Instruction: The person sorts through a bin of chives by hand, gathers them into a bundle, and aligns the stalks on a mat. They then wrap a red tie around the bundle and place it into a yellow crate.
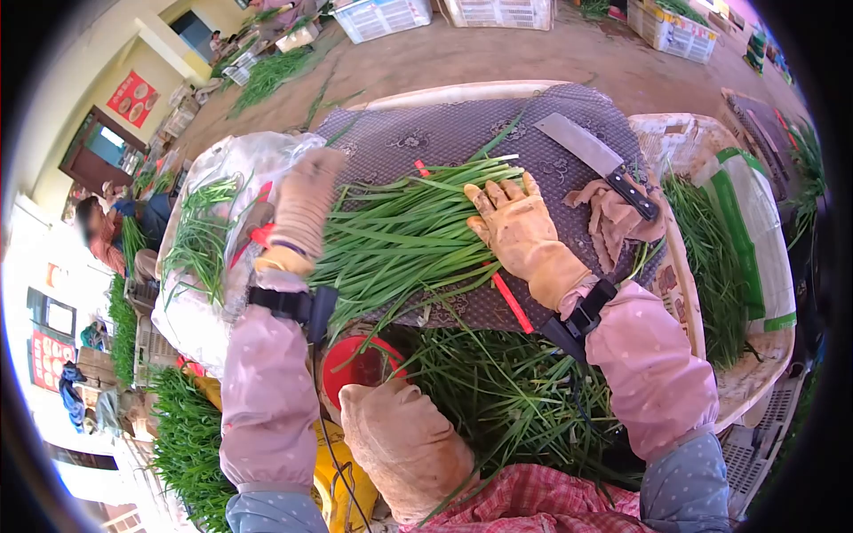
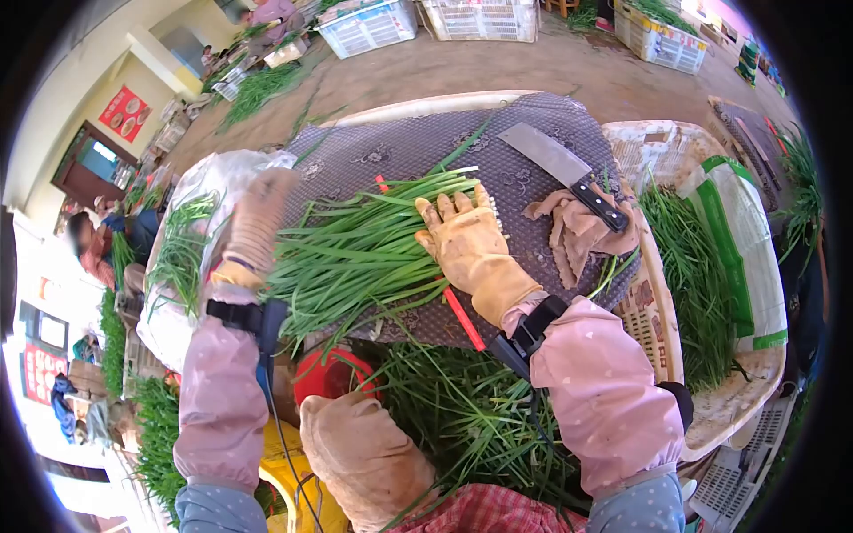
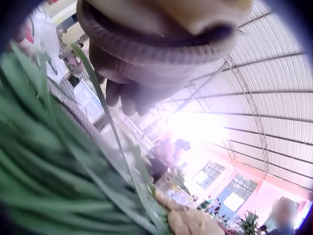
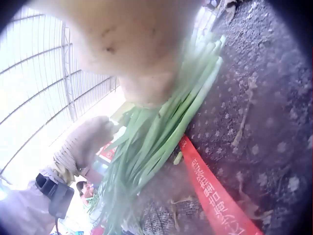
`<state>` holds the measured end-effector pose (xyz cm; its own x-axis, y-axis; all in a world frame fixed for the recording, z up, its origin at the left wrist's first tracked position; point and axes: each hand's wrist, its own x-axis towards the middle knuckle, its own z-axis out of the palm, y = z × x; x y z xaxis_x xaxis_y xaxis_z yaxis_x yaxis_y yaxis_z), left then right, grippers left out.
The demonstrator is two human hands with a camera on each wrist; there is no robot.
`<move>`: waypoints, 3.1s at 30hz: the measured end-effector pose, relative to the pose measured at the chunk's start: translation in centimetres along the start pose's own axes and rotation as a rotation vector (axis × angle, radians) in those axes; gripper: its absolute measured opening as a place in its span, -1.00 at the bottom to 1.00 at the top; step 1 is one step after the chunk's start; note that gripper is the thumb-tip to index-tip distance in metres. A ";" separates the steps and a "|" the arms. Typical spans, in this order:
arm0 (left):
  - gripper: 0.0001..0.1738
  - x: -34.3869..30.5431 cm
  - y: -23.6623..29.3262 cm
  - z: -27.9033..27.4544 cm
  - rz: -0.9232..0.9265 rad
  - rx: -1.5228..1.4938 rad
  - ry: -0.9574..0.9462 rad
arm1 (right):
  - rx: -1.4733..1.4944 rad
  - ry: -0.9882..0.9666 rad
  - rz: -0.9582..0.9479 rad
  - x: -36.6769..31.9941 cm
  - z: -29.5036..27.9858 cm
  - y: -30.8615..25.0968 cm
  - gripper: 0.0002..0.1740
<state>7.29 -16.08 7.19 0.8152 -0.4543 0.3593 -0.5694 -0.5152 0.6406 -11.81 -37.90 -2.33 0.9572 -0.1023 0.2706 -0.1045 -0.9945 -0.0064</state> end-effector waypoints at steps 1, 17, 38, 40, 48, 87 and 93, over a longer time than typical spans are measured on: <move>-0.72 1.1 -1.2 -1.3 -0.008 0.069 0.071 | -0.007 -0.004 0.000 0.1 0.0 0.0 -0.40; 0.29 -7.4 8.5 12.5 0.276 0.601 -0.531 | 0.694 0.070 0.038 5.1 -3.2 8.5 -0.76; 0.55 -4.6 8.3 11.6 0.100 0.693 -0.713 | 0.019 -0.175 -0.256 10.1 1.3 6.2 -0.76; 0.55 -4.6 9.1 11.3 0.054 0.735 -0.795 | 0.238 -0.055 -0.228 10.1 2.5 6.4 -0.69; 0.55 -7.5 6.7 11.9 0.223 0.492 -0.413 | 0.242 -0.306 -0.295 8.8 0.2 5.5 -0.71; 0.39 -6.8 10.8 9.4 0.164 0.521 -0.842 | 0.085 -0.532 0.163 -10.2 -5.8 -2.1 -0.45; 0.12 -6.2 10.2 9.9 0.208 0.589 -0.826 | 0.529 -0.617 0.362 -9.8 -4.9 -3.8 -0.67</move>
<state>-4.61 -25.71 4.82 0.4950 -0.8173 -0.2949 -0.8332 -0.5428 0.1056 -22.14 -33.03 -0.23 0.8802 -0.2544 -0.4006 -0.4372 -0.7630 -0.4761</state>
